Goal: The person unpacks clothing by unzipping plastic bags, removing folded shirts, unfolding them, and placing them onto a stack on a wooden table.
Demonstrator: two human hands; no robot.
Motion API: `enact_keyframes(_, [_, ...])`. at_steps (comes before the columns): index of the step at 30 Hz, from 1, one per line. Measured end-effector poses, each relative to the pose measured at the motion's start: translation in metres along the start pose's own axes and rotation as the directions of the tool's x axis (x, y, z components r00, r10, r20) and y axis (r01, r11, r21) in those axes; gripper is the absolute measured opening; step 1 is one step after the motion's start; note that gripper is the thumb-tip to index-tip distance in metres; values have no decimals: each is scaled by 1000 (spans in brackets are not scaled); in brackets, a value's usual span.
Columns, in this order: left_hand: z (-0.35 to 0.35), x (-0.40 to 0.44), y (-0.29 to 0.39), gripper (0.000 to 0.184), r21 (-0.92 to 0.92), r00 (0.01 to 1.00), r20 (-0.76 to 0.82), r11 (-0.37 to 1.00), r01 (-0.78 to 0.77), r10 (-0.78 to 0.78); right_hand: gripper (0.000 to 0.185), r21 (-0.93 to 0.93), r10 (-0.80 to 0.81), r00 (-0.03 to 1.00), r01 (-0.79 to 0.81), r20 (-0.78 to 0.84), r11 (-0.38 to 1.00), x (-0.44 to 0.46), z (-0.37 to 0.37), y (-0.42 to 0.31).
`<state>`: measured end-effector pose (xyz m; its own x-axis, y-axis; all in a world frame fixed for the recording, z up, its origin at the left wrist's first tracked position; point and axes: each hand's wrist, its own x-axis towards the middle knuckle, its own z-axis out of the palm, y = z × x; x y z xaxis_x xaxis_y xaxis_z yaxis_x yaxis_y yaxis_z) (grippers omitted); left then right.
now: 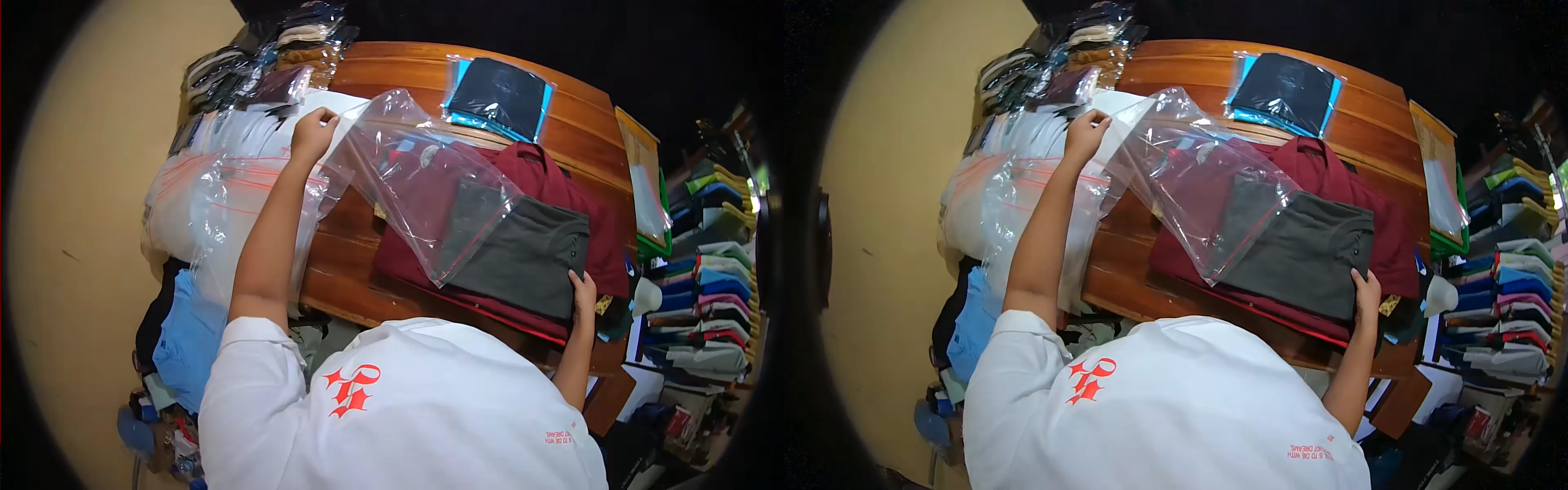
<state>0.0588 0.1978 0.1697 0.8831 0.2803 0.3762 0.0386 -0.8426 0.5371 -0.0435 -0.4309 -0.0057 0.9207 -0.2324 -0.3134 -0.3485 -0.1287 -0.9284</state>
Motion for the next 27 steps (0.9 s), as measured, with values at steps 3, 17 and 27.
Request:
enact_keyframes(3, [-6, 18, -13, 21, 32, 1000, 9, 999, 30, -30, 26, 9, -23, 1000, 23, 20, 1000, 3, -2, 4])
enact_keyframes(17, [-102, 62, -152, 24, -147, 974, -123, 975, 169, -188, 24, 47, -68, 996, 65, 58, 997, 8, -5, 12])
enact_keyframes(27, [-273, -206, -372, 12, -557, 470, -312, 560, 614, -826, 28, -9, -70, 997, 70, 36, 997, 9, -4, 13])
